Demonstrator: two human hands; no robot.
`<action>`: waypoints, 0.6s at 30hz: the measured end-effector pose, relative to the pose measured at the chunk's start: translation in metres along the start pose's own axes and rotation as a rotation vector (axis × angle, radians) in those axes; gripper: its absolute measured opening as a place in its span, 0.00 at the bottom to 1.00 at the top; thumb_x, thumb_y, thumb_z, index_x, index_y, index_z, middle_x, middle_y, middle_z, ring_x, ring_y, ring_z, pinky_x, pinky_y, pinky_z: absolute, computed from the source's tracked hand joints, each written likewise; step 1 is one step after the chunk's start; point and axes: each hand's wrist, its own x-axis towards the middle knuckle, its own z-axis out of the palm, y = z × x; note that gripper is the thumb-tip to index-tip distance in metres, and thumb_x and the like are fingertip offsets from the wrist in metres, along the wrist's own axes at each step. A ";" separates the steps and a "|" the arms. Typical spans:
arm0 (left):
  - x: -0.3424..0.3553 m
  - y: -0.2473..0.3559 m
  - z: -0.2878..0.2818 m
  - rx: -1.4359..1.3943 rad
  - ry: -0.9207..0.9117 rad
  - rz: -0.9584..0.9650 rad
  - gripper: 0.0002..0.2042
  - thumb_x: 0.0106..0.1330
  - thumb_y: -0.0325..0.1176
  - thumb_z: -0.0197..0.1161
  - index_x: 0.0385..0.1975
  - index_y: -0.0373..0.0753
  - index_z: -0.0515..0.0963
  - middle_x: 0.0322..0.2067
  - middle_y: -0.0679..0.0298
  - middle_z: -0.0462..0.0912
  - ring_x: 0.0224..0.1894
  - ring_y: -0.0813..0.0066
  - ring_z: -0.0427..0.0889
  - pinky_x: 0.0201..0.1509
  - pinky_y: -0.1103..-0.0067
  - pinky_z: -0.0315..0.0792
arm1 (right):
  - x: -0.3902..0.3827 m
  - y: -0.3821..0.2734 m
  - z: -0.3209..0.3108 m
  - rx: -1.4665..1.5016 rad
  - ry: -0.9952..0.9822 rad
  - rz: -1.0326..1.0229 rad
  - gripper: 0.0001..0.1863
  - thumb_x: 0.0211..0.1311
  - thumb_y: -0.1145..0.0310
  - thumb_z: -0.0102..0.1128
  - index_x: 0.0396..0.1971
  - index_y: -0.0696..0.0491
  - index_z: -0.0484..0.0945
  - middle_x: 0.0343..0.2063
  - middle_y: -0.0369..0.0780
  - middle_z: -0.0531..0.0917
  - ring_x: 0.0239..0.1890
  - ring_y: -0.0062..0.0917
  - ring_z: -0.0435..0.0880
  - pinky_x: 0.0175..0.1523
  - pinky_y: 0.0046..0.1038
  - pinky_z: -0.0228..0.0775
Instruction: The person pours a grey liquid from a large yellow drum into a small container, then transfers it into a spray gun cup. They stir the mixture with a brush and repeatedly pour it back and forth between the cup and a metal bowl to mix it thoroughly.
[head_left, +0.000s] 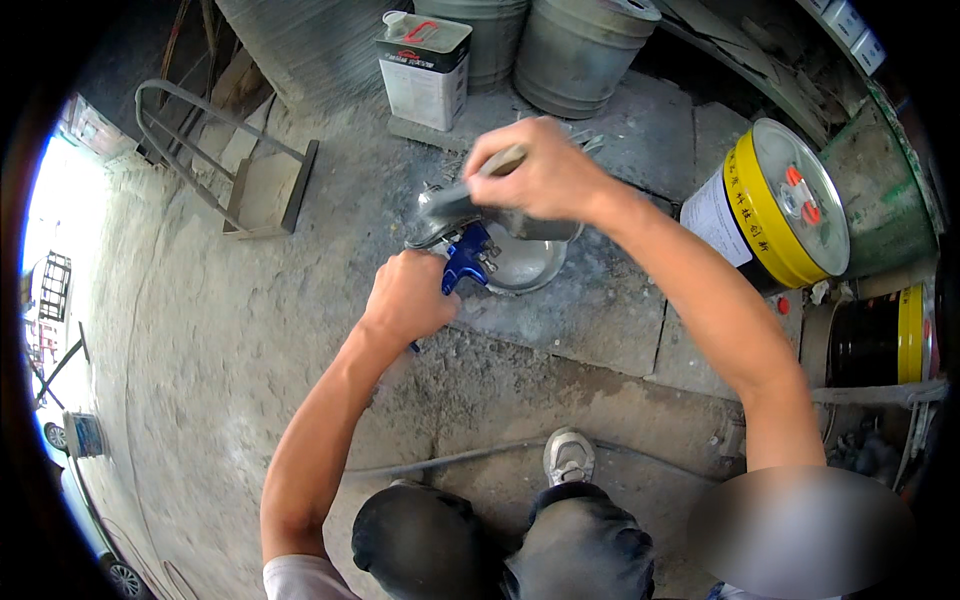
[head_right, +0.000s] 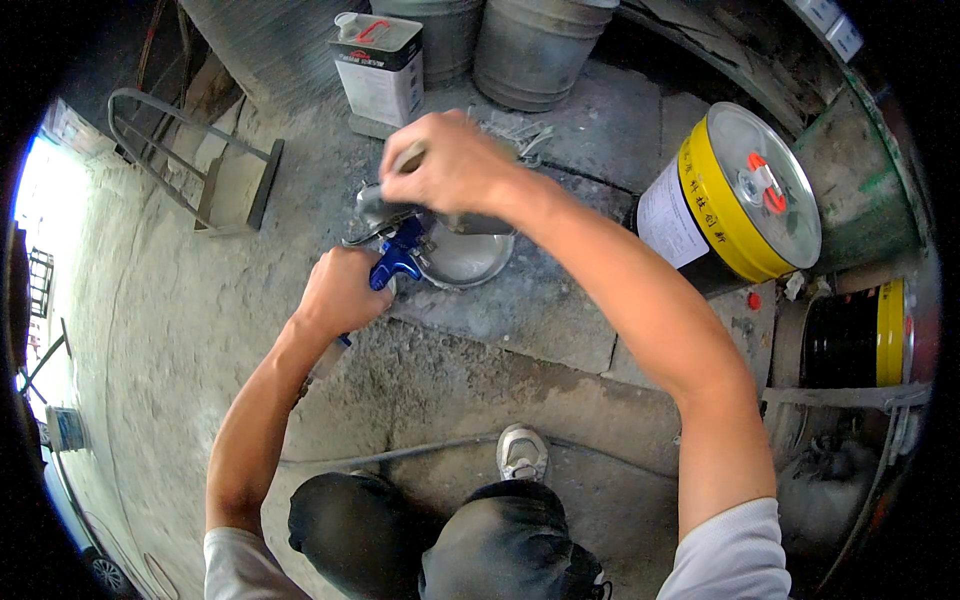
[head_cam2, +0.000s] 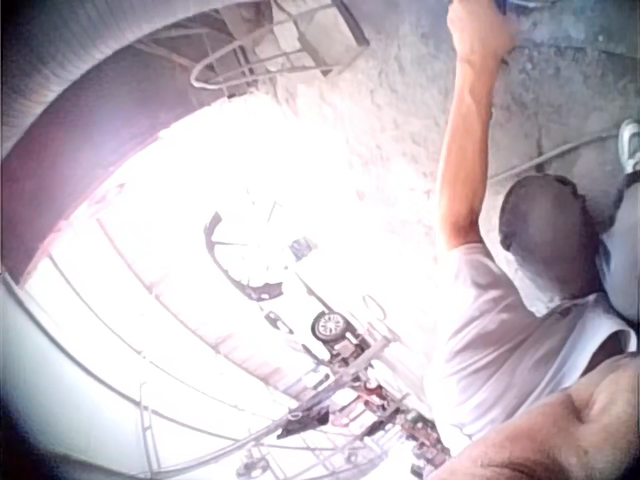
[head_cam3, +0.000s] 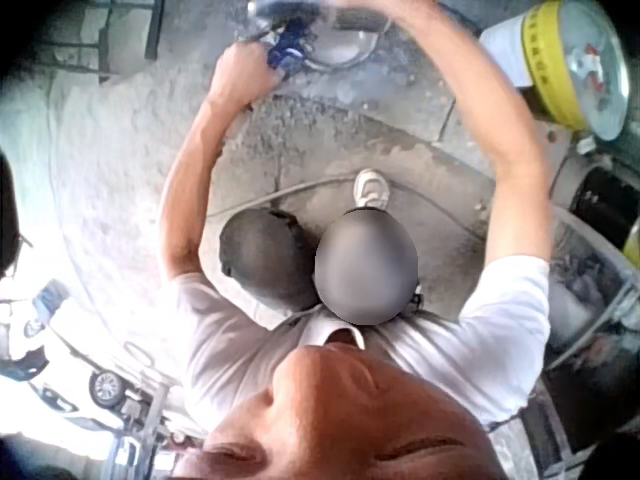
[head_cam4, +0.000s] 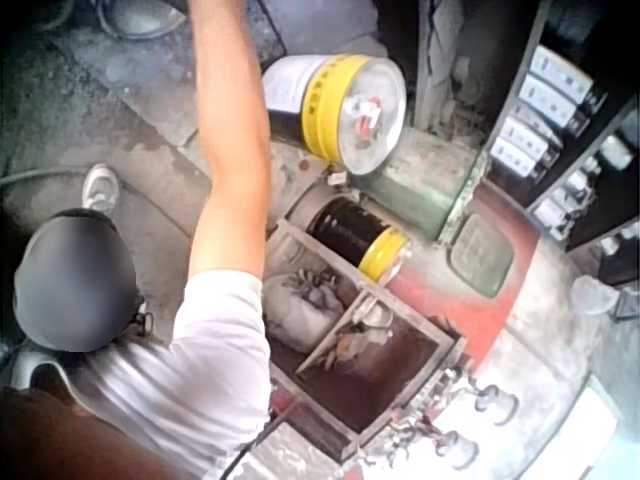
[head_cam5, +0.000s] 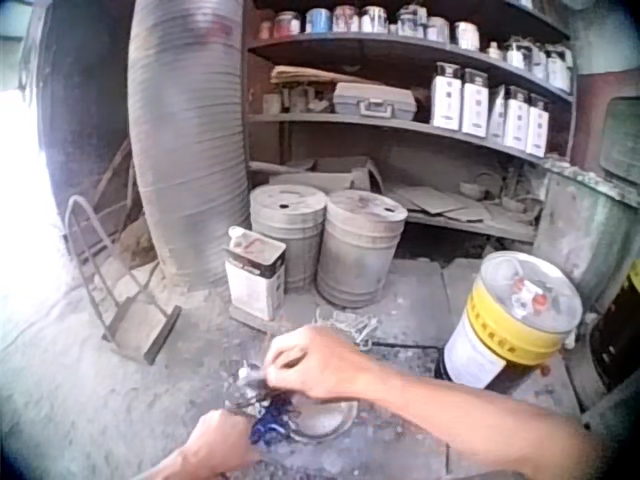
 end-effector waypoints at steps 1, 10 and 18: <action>-0.002 -0.002 0.001 -0.018 0.014 -0.008 0.11 0.45 0.33 0.63 0.26 0.31 0.80 0.27 0.45 0.81 0.34 0.45 0.82 0.42 0.62 0.76 | -0.004 0.009 -0.006 -0.032 0.057 0.061 0.11 0.47 0.62 0.66 0.28 0.52 0.86 0.26 0.43 0.86 0.32 0.32 0.87 0.39 0.28 0.77; -0.004 -0.004 0.005 -0.217 0.088 -0.140 0.13 0.46 0.34 0.65 0.28 0.31 0.81 0.22 0.43 0.79 0.28 0.47 0.81 0.37 0.66 0.75 | -0.056 0.048 0.023 0.187 0.294 0.123 0.08 0.59 0.68 0.64 0.34 0.56 0.84 0.24 0.32 0.83 0.24 0.12 0.77 0.29 0.18 0.68; -0.003 -0.015 0.008 -0.126 0.181 -0.075 0.17 0.45 0.35 0.67 0.31 0.28 0.81 0.18 0.44 0.76 0.22 0.53 0.80 0.33 0.68 0.74 | -0.065 0.042 0.025 0.181 0.314 0.159 0.08 0.54 0.67 0.66 0.29 0.56 0.85 0.23 0.36 0.86 0.28 0.15 0.82 0.34 0.20 0.71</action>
